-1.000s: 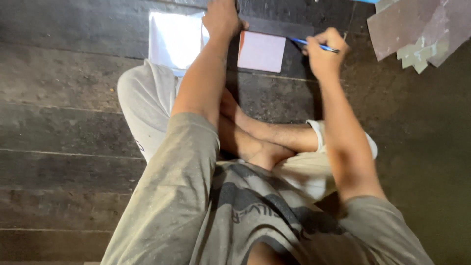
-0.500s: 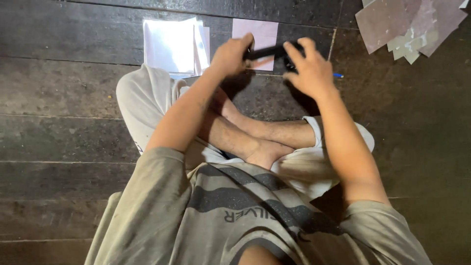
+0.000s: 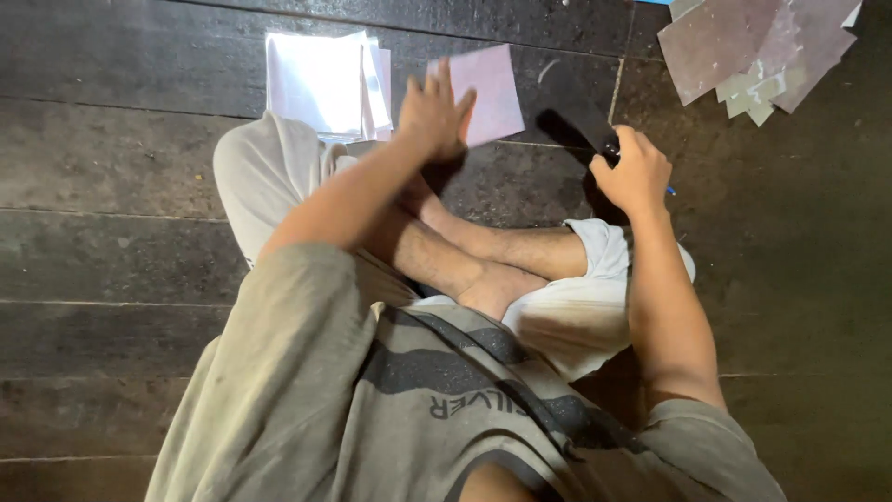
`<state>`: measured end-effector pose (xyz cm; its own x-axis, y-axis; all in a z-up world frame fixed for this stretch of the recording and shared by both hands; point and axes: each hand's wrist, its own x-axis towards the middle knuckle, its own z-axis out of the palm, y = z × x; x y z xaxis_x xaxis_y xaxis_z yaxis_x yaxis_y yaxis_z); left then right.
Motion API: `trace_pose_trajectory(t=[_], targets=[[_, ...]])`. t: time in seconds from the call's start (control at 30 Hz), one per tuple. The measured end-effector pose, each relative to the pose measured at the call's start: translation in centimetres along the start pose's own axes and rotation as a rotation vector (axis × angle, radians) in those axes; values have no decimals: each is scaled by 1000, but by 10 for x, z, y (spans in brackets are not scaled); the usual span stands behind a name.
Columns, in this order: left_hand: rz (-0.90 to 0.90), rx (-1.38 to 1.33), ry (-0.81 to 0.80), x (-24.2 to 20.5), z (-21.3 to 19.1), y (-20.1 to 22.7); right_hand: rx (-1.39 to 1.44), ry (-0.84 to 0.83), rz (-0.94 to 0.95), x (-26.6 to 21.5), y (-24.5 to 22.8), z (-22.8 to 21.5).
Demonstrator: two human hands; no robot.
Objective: The person is sitting on the floor and using a ruler and pen to mark lines on small square pieces of paper.
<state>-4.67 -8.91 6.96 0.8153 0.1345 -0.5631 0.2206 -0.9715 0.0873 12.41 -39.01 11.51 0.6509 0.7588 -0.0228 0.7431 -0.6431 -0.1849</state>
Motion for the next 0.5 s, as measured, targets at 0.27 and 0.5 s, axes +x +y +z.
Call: trace_pose_trajectory(t=[0.27,0.5], targets=[[-112,-76,85,25,97,44,77,-81,50,-1,1,12],[-212,-129,396,24,56,5,192,63,-64,14,-22,-1]])
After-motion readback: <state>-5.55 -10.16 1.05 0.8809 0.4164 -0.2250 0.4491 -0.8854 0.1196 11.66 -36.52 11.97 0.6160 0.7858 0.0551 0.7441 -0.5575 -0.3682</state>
